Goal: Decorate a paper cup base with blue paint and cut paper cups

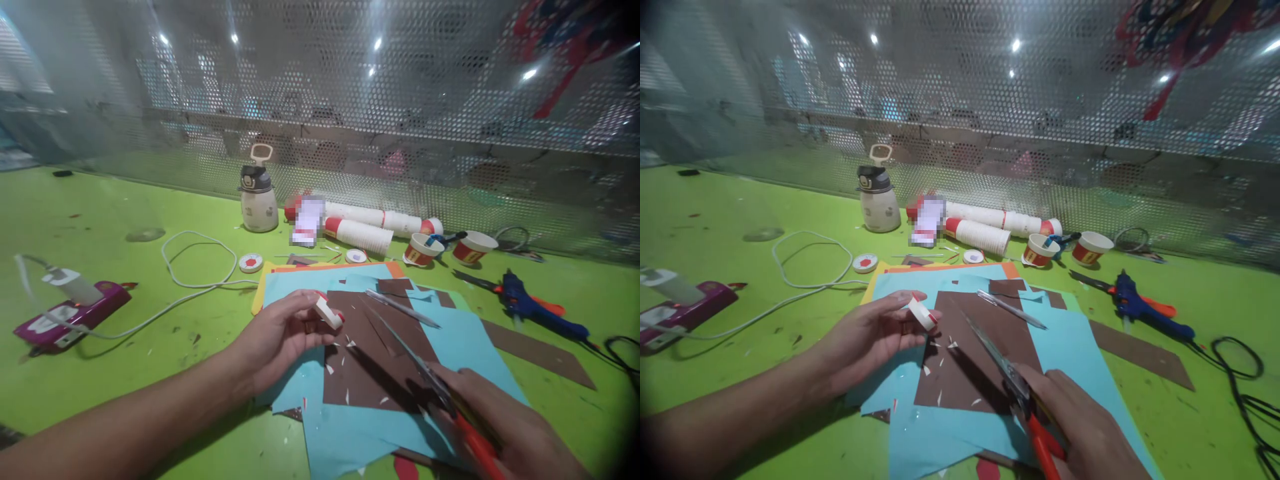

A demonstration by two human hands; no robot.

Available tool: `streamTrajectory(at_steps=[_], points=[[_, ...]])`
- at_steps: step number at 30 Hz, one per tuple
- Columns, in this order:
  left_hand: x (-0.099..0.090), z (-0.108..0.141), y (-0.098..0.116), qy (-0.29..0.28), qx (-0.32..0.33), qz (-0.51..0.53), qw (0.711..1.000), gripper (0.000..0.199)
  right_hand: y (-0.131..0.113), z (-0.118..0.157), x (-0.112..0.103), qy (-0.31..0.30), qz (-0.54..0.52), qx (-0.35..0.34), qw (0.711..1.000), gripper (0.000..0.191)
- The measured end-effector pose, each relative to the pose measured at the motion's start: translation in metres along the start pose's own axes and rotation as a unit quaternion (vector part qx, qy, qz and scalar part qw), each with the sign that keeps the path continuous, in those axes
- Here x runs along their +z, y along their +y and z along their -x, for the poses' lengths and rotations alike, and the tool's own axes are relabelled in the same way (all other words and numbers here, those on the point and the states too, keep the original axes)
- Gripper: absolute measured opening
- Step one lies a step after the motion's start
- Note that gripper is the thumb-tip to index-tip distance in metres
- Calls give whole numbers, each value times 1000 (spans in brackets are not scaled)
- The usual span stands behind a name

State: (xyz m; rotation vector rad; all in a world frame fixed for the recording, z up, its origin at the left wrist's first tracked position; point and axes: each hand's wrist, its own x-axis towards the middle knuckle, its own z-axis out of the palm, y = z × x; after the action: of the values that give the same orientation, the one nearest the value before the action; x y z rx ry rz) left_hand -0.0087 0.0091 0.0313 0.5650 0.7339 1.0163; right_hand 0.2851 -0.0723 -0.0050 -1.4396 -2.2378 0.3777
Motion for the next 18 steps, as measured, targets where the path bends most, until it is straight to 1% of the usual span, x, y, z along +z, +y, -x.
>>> streamTrajectory(at_steps=[2, 4, 7, 11, 14, 18], points=[[-1, 2, 1, -10, 9, 7, 1000, 17, 5, -1, 0, 4, 50, -13, 999, 56], [-2, 4, 3, -34, 25, 14, 999, 26, 5, -3, -2, -2, 77, -27, 997, 54], [-2, 8, 7, -82, 55, 15, 995, 37, -1, -7, -5, -17, 66, -18, 998, 47], [-3, 8, 11, -131, 68, -2, 989, 36, -13, -12, -7, -48, 25, 32, 998, 39], [-4, 5, 9, -125, 59, -5, 990, 31, -20, -14, -6, -60, 21, 55, 996, 39], [-7, 0, 7, -107, 45, -1, 993, 29, -24, -18, -2, -50, 32, 65, 996, 39]])
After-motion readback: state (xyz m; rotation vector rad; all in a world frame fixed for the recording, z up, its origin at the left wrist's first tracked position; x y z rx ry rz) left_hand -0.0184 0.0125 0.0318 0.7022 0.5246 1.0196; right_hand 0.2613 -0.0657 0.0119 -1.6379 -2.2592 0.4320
